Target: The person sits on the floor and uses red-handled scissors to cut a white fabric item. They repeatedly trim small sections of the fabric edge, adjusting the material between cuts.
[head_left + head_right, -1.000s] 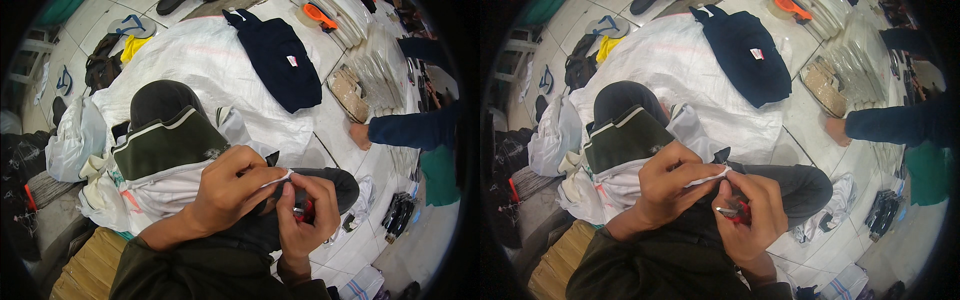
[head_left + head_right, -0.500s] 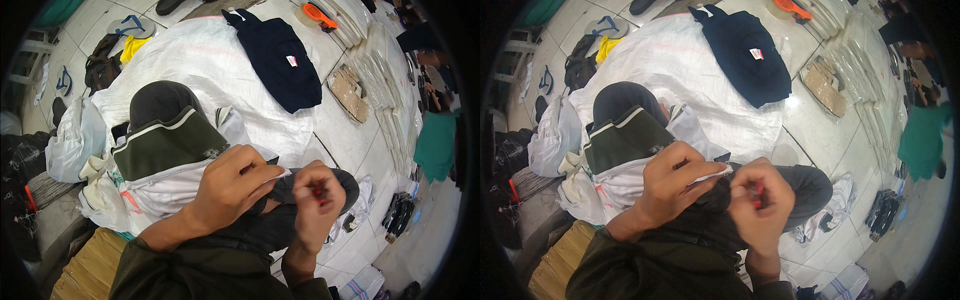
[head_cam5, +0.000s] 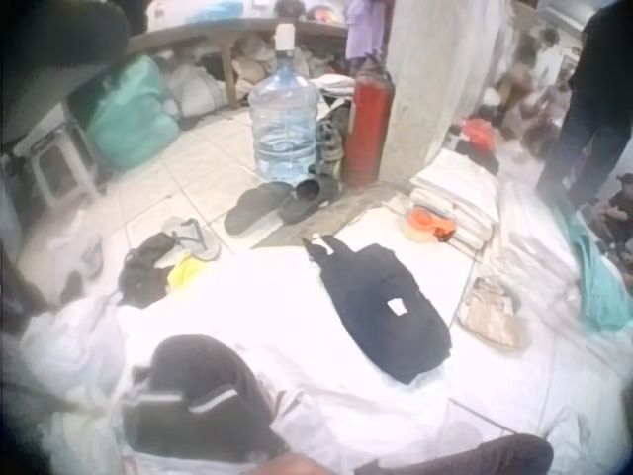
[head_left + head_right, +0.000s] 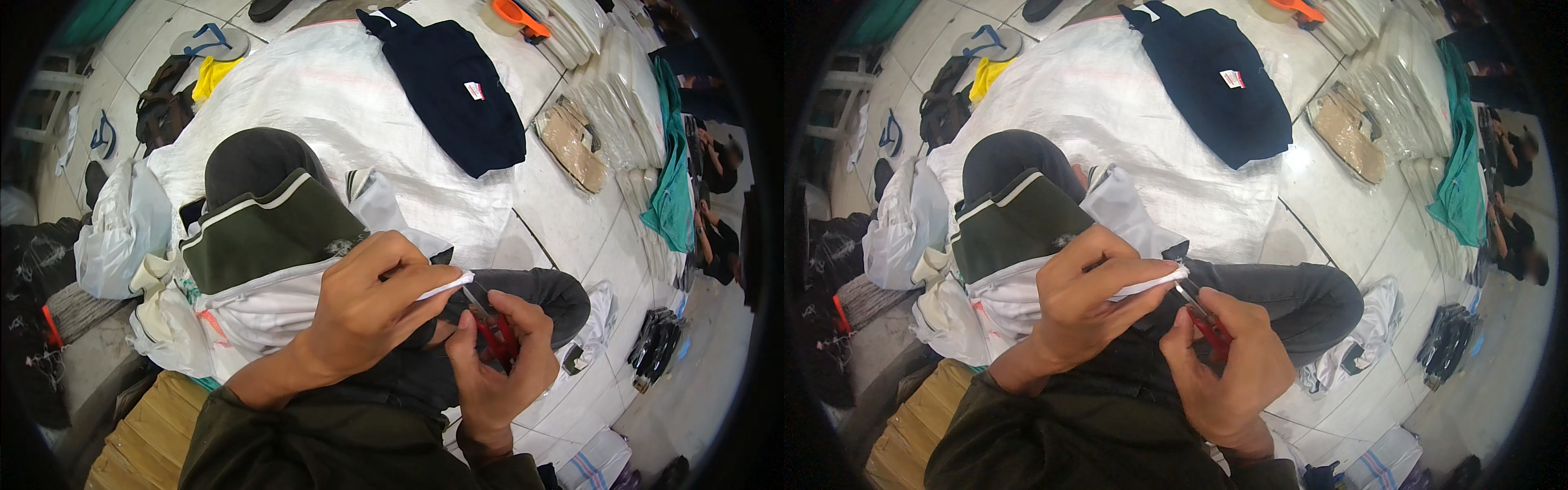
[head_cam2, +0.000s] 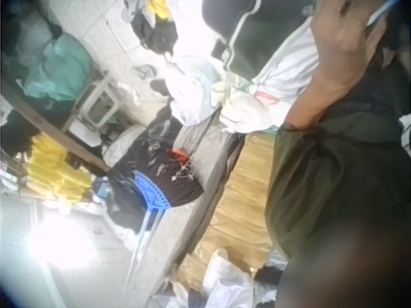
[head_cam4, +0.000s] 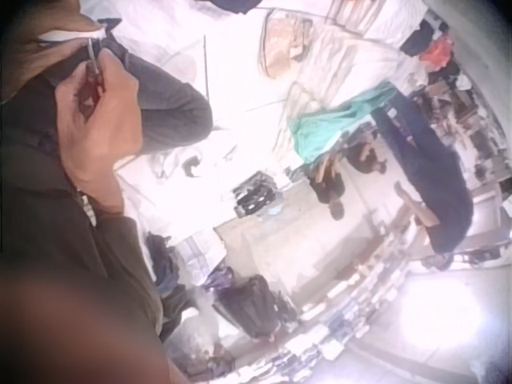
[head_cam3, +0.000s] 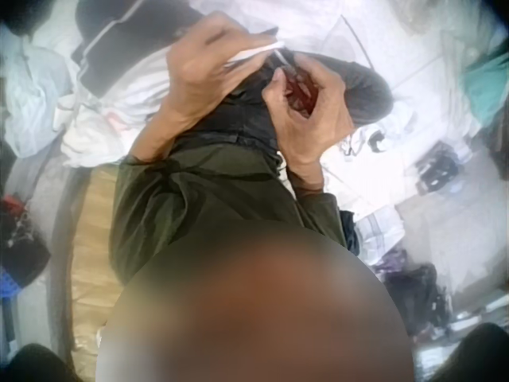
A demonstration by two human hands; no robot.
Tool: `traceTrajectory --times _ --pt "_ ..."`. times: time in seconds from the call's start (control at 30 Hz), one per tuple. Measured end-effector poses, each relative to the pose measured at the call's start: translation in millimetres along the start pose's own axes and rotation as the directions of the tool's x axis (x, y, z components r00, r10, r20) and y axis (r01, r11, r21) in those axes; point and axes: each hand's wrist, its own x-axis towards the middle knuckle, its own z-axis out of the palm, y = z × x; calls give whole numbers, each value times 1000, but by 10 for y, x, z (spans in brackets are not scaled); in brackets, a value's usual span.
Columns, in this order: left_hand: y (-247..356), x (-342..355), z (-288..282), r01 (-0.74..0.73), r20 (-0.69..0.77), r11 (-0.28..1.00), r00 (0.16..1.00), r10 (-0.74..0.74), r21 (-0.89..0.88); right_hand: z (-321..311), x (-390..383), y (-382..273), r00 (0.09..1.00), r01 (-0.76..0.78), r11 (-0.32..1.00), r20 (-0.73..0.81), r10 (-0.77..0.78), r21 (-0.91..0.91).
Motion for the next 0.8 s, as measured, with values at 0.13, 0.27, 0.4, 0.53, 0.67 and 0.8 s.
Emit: traceTrajectory --times 0.13,0.27,0.4,0.53,0.67,0.8 --pt "15 4 -8 -19 -11 1000 1000 19 2 4 6 -22 1000 9 1000 8 -9 -20" --pt "26 8 -22 -23 -5 1000 1000 23 -2 5 14 -45 1000 4 1000 3 -4 -14" --pt "34 11 -34 -20 -1 1000 1000 20 3 24 23 -41 1000 7 1000 -10 -7 -8" --pt "35 16 -35 -27 -5 1000 1000 27 4 27 24 -45 1000 3 1000 -12 -4 -25" --pt "41 12 -42 -27 -3 1000 1000 27 1 14 28 -52 1000 12 999 -3 -12 -30" --pt "41 16 -33 -39 -5 999 999 39 12 10 47 -45 1000 17 1000 8 -17 -22"
